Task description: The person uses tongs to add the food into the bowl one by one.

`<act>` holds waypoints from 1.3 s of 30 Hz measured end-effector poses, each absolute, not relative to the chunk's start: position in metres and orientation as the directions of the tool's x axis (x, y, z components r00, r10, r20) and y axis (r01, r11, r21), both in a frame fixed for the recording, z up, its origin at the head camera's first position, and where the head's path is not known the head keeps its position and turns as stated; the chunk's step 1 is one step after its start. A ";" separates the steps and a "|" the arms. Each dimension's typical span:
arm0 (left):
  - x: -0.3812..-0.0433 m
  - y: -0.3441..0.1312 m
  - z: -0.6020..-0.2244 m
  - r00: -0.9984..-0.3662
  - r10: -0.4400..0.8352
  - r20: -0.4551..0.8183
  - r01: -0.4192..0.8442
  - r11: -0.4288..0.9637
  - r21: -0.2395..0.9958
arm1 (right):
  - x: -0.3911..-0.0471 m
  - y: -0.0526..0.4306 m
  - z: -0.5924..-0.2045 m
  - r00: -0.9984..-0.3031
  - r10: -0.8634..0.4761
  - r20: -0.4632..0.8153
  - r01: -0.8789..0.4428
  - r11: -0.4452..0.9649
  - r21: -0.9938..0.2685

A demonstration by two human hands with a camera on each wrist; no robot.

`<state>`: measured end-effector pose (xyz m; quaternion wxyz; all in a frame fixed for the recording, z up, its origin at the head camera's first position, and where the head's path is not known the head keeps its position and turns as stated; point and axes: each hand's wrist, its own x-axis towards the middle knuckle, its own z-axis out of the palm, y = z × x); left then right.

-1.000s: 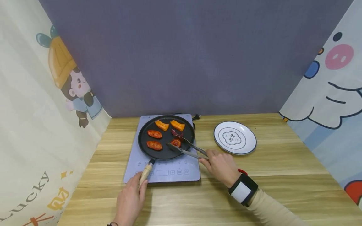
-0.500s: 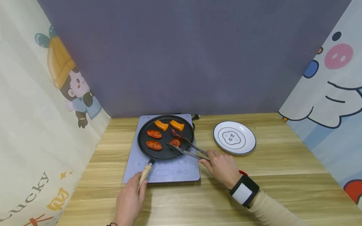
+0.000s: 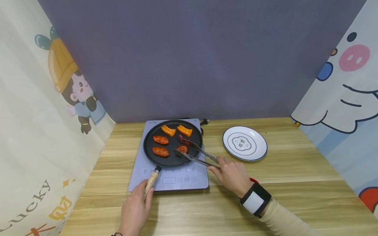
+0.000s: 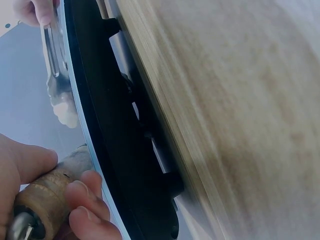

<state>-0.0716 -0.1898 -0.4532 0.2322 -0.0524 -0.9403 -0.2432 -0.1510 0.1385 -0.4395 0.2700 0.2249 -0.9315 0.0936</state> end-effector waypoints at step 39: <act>-0.072 -0.191 -0.453 -0.893 -0.018 0.451 0.204 0.875 0.439 | -0.136 0.240 -0.453 -0.827 -0.223 0.516 -0.304 0.949 -0.077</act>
